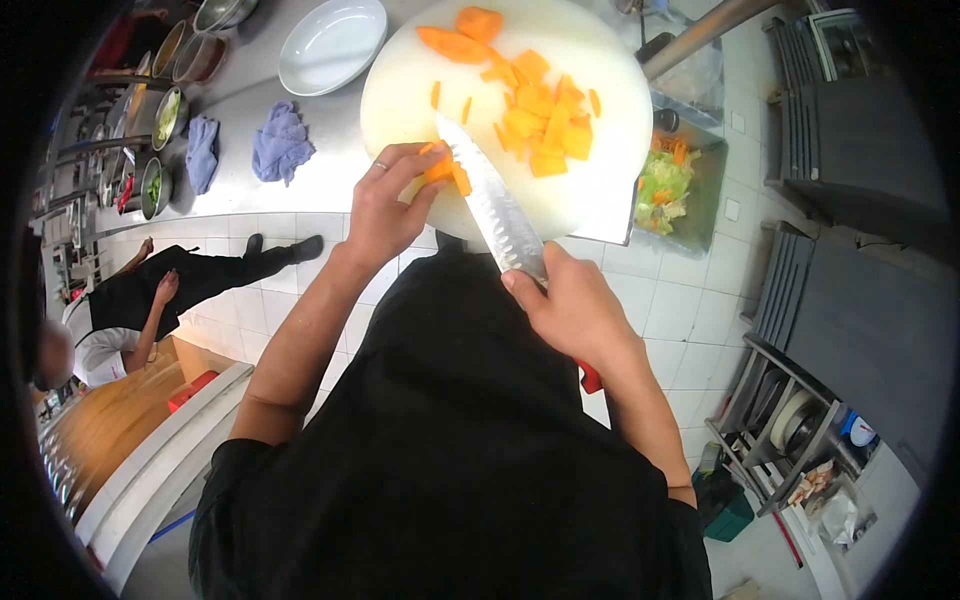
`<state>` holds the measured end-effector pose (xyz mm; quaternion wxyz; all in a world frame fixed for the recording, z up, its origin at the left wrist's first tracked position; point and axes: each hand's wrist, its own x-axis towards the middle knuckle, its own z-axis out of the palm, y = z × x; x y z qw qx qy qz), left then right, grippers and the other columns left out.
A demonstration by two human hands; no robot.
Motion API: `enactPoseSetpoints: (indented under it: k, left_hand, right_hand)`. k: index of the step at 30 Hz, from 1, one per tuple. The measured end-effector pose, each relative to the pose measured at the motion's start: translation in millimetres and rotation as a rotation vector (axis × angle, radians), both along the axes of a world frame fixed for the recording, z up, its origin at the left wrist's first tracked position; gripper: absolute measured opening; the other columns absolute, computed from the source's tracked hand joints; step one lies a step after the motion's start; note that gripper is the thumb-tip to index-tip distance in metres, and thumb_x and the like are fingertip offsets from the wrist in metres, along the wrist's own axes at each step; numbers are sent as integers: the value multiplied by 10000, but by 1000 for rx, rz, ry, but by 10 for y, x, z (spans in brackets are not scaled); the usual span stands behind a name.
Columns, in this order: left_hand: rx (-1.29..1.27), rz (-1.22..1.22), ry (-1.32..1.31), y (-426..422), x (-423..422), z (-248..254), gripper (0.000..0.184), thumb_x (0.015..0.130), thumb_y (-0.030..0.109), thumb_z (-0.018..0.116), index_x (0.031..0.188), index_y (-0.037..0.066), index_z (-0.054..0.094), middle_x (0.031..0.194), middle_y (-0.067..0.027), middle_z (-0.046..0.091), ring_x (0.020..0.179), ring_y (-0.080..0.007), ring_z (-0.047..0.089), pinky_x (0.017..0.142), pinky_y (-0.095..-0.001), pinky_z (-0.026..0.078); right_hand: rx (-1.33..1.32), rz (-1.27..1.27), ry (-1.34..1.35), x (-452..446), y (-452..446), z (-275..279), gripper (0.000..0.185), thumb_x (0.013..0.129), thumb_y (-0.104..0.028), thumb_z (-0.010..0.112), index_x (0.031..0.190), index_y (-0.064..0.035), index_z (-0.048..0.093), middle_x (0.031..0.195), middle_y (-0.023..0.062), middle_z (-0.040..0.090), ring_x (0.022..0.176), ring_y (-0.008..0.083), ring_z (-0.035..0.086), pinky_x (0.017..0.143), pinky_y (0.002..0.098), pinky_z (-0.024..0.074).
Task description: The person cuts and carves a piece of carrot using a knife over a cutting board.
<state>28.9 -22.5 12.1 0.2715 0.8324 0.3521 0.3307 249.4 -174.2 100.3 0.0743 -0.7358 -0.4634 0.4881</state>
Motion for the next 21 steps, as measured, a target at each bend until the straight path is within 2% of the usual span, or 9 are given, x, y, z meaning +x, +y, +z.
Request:
enactPoseSetpoints:
  k: [7, 21]
  left_hand:
    - [12, -1, -16, -5, 12, 15, 435, 858, -7, 841, 1278, 90, 782, 1154, -144, 750, 986, -319, 761, 845, -389, 644]
    - [37, 20, -23, -24, 24, -41, 433, 846, -6, 848, 1263, 93, 787, 1147, -150, 750, 986, -316, 760, 831, -391, 650]
  right_hand:
    - [46, 35, -78, -80, 30, 92, 489, 1061, -382, 681, 1079, 103, 625, 928, 356, 728, 924, 538, 720, 847, 566, 562]
    - [86, 28, -214, -310, -50, 42, 450, 1059, -348, 690, 1097, 92, 605, 846, 334, 727, 860, 528, 733, 800, 585, 582]
